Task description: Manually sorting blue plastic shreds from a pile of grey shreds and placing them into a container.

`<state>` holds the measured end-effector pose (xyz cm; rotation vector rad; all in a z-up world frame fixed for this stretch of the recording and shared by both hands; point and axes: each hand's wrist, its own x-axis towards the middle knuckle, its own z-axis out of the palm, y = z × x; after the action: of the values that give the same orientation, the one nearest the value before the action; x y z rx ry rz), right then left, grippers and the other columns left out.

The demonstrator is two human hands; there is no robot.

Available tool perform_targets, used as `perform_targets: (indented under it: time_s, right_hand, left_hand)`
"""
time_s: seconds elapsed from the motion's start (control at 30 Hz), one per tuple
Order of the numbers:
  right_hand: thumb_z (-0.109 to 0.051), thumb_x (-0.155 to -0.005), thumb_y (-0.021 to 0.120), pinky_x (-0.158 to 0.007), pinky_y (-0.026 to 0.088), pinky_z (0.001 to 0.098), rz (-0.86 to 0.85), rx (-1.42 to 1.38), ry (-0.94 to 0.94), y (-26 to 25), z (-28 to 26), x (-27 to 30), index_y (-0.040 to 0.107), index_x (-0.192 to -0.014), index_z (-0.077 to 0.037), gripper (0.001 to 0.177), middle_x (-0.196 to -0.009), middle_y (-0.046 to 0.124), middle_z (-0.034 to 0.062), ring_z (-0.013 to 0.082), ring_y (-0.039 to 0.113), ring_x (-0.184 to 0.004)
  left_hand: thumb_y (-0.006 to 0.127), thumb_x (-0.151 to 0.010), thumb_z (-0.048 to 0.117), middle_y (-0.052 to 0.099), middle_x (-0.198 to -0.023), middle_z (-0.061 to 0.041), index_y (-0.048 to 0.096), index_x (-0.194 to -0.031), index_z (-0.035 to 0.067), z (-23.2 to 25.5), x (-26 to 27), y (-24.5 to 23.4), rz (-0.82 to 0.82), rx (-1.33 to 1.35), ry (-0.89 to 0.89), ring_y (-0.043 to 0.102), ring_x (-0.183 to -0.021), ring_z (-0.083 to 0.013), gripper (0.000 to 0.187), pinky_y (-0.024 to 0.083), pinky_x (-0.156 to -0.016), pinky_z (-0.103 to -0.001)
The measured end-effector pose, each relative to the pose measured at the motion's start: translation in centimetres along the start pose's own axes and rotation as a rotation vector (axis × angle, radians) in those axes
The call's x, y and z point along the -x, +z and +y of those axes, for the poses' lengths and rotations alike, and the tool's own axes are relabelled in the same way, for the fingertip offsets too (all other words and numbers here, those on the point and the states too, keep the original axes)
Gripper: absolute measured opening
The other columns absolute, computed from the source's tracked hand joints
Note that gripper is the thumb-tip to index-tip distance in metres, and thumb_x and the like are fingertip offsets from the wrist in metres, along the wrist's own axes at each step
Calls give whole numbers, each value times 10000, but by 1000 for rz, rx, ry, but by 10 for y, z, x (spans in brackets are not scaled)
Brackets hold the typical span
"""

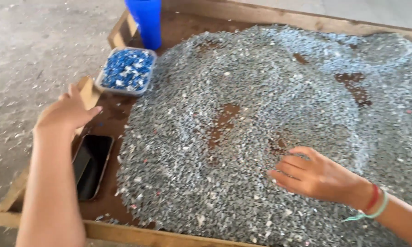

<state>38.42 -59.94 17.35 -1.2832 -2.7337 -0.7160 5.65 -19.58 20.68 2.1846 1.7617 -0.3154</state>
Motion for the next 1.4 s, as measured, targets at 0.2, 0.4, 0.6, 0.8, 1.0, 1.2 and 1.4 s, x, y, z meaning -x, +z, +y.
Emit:
perform_targets:
  time_s: [0.2,0.4,0.6,0.8,1.0,1.2,1.4]
  right_hand:
    - [-222,-955,652,-936,493,438,31,-29,385,2,-12,103,710,-1173,-115,250,-1024,732,-2,184,662,-911]
    - [36,-799,776,-891,601,300,77,-224,438,18,-32,102,673,-1262,-111,496,-1050,772,27,166,729,-929]
    - [156,-881,587,-861,691,342,52,-486,177,-10,-47,73,520,-1437,-22,587,-1385,588,164,322,641,-1277]
    - [-166,-1173,307,-1054,487,516,-33,-632,16,-18,-45,71,582,-1370,107,435,-1367,633,269,445,600,-1275]
    - [-174,-1181,339,-1073,437,493,-165,-735,146,2,-46,92,521,-1490,63,429,-1445,593,214,383,590,-1220]
    - [-166,-1176,409,-1102,430,495,-222,-711,169,10,-37,98,486,-1522,65,423,-1506,546,198,379,565,-1238]
    - [-197,-1178,367,-1106,423,454,-249,-704,193,20,-37,110,487,-1517,39,430,-1541,528,170,340,567,-1277]
  left_hand:
    - [464,-1009,495,201,-1634,-186,-12,-1621,133,2,-1,10,52,-60,-44,453,-1360,-494,856,526,-968,-648]
    - [448,-1036,409,386,-1564,-223,108,-1617,110,6,10,6,91,-52,-18,517,-1318,-514,736,471,-1016,-677]
    - [708,-1129,212,802,-1216,-84,800,-1340,138,18,-37,41,1253,-293,640,702,-1040,-293,242,540,-826,-369]
    - [545,-993,138,726,-1222,-12,709,-1188,150,185,9,45,417,44,904,644,-1142,-162,255,571,-916,-385]
    - [594,-989,61,760,-1020,-103,738,-990,71,356,-60,76,330,250,1307,702,-855,-190,144,613,-664,-320]
    - [608,-985,88,742,-1056,-151,763,-961,87,476,-128,113,343,462,1244,464,-428,-55,157,447,-447,-203]
    - [617,-983,169,758,-1079,-68,776,-1008,111,499,-162,143,329,474,1161,722,-798,-175,172,584,-572,-288]
